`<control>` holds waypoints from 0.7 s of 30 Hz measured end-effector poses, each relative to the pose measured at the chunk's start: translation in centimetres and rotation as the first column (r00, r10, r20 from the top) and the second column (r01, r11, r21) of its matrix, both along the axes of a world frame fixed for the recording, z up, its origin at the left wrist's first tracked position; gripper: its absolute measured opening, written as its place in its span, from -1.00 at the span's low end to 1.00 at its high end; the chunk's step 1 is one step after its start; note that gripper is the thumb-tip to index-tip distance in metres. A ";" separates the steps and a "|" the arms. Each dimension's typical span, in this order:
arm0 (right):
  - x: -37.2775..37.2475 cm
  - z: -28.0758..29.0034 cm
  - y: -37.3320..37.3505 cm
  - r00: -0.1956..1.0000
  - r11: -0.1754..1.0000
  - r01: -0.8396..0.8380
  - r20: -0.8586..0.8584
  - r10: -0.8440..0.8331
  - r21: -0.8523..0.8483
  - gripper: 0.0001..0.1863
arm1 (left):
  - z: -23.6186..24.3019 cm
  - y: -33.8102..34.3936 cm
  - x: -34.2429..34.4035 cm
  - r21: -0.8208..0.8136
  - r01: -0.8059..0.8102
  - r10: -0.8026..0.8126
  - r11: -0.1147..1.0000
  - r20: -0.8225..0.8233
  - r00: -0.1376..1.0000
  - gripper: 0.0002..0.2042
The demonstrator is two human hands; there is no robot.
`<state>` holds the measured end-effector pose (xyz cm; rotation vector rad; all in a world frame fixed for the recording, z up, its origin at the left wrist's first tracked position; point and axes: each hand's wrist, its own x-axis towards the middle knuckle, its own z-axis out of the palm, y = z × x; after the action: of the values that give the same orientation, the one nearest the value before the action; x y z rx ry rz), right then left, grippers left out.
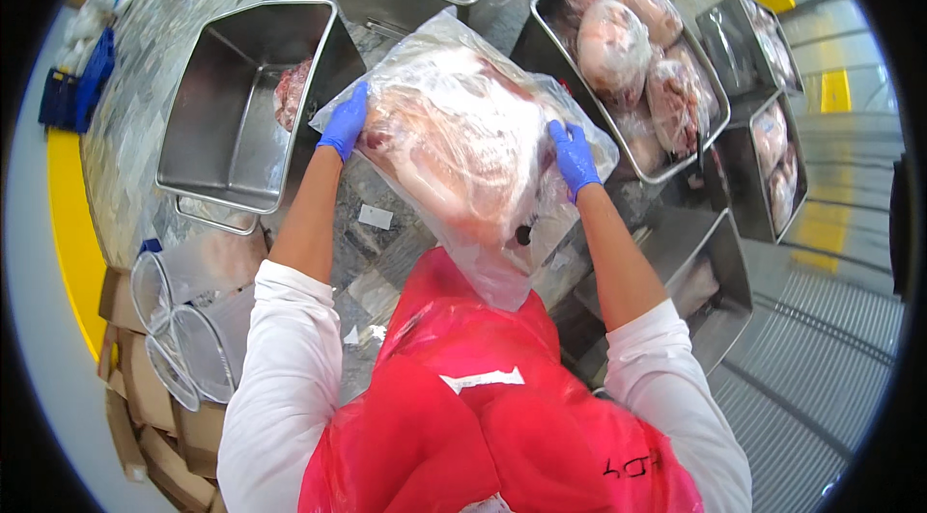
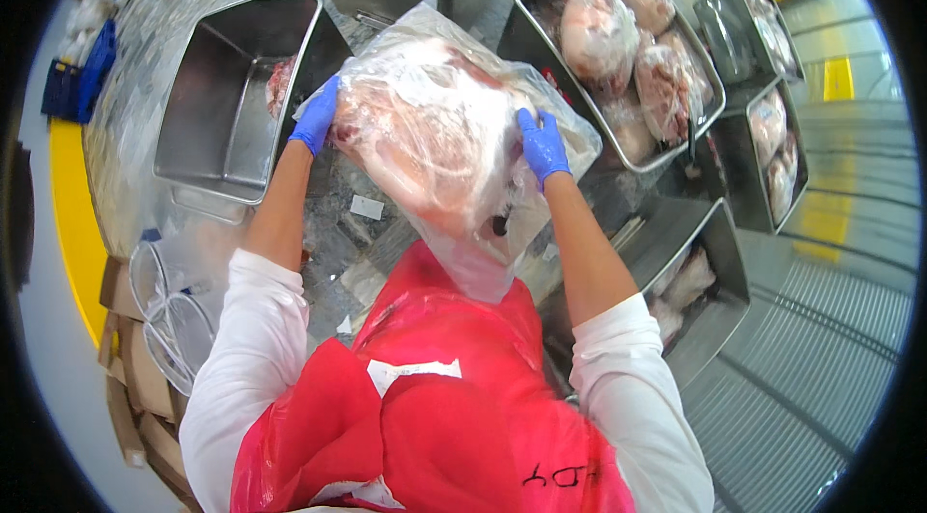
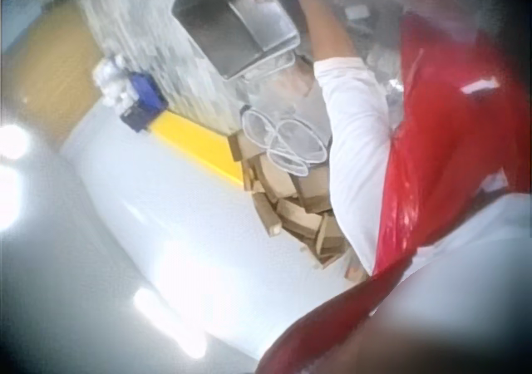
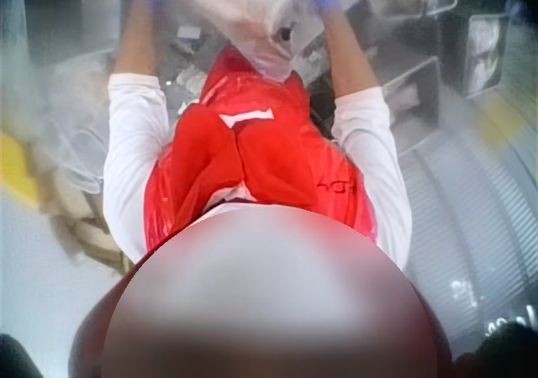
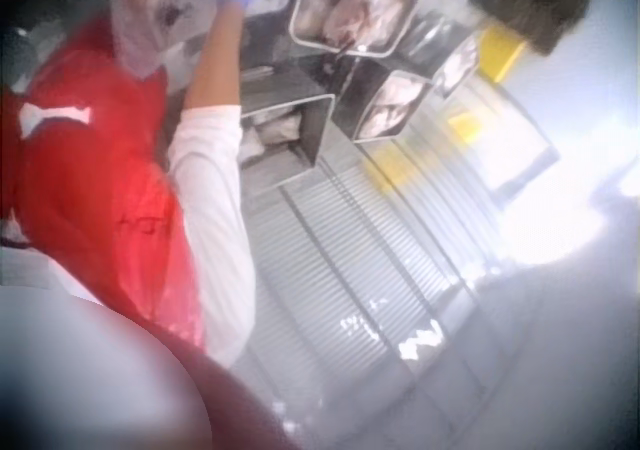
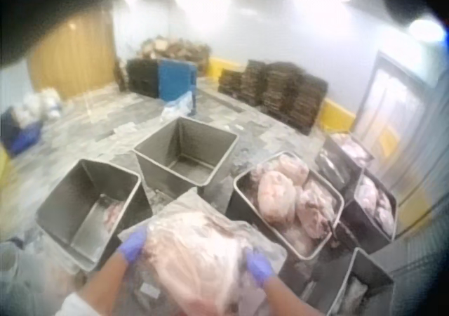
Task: The person is cutting raw meat with a knife. They are wearing blue gloves and a pink apron. The meat is placed on a plastic sheet on a metal table.
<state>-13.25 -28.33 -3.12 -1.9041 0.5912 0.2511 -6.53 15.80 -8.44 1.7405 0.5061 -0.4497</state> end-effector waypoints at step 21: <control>-15.3 -8.5 -3.0 0.995 0.895 0.043 -0.060 -0.077 -0.443 -0.48 | 9.1 -12.4 -5.2 0.927 0.006 -0.737 0.376 0.295 0.608 -0.37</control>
<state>-28.56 -31.36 -11.61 -2.3171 0.8103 0.1569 -11.74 3.45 0.66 2.8980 -0.4298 0.2664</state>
